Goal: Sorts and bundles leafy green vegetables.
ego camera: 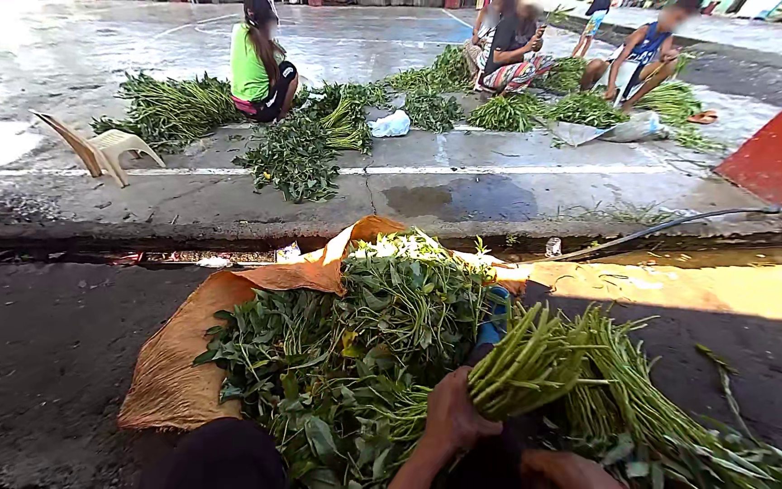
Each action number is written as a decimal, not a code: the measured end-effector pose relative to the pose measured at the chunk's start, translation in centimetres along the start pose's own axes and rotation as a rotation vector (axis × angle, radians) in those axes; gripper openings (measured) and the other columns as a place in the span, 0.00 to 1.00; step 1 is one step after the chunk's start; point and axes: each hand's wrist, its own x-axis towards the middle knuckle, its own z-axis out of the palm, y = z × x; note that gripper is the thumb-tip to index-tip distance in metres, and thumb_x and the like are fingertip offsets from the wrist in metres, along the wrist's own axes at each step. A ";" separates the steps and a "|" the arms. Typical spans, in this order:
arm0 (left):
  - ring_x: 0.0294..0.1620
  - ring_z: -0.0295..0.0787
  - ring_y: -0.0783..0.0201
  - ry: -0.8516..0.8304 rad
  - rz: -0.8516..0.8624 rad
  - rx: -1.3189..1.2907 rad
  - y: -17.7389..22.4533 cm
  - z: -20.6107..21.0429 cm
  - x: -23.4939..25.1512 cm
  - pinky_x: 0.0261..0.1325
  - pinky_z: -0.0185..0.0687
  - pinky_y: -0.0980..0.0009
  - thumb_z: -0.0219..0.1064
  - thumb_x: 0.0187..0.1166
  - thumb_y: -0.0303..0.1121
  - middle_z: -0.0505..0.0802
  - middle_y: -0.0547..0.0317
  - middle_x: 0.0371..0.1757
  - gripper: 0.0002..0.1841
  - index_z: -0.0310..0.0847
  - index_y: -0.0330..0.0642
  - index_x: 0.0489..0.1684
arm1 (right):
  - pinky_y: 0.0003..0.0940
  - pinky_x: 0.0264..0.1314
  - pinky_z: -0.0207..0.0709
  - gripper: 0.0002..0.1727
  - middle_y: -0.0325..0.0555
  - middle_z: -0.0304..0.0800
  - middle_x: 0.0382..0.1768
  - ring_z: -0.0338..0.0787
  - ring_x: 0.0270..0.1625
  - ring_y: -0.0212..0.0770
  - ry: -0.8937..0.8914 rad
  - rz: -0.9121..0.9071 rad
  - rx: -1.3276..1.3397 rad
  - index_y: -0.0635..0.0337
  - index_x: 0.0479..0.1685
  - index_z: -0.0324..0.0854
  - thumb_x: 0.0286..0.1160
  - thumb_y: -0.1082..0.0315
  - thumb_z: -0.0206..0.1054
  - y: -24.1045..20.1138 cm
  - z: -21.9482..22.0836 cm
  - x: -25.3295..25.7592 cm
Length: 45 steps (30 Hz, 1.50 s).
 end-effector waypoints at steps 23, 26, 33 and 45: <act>0.50 0.90 0.80 0.048 0.305 -0.796 -4.6 -2.7 -1.2 0.61 0.87 0.76 0.87 0.39 0.22 0.94 0.68 0.46 0.40 0.73 0.31 0.60 | 0.28 0.64 0.86 0.56 0.48 0.89 0.56 0.90 0.58 0.32 0.880 -0.252 0.912 0.71 0.74 0.66 0.34 0.61 0.90 -6.8 1.3 15.0; 0.46 0.92 0.80 0.114 0.299 -0.875 -5.6 -5.1 -2.9 0.56 0.89 0.75 0.88 0.40 0.29 0.95 0.74 0.41 0.33 0.80 0.42 0.51 | 0.35 0.66 0.85 0.61 0.50 0.88 0.57 0.90 0.59 0.35 0.649 -0.247 0.795 0.66 0.80 0.60 0.37 0.57 0.93 -11.1 0.0 14.5; 0.55 0.90 0.70 -0.248 1.081 -1.049 -4.3 -14.8 -7.0 0.63 0.83 0.70 0.78 0.71 0.43 0.93 0.67 0.53 0.27 0.80 0.51 0.70 | 0.62 0.85 0.62 0.80 0.57 0.61 0.89 0.62 0.89 0.56 0.332 -0.757 0.276 0.60 0.95 0.47 0.35 0.21 0.77 -13.4 -5.4 10.9; 0.55 0.90 0.69 -0.123 1.114 -0.995 -8.3 -20.4 -9.1 0.64 0.82 0.68 0.76 0.71 0.44 0.94 0.66 0.52 0.27 0.80 0.50 0.71 | 0.69 0.72 0.71 0.67 0.70 0.84 0.64 0.84 0.69 0.66 0.191 -0.368 0.178 0.75 0.75 0.69 0.38 0.29 0.84 -14.8 6.8 11.7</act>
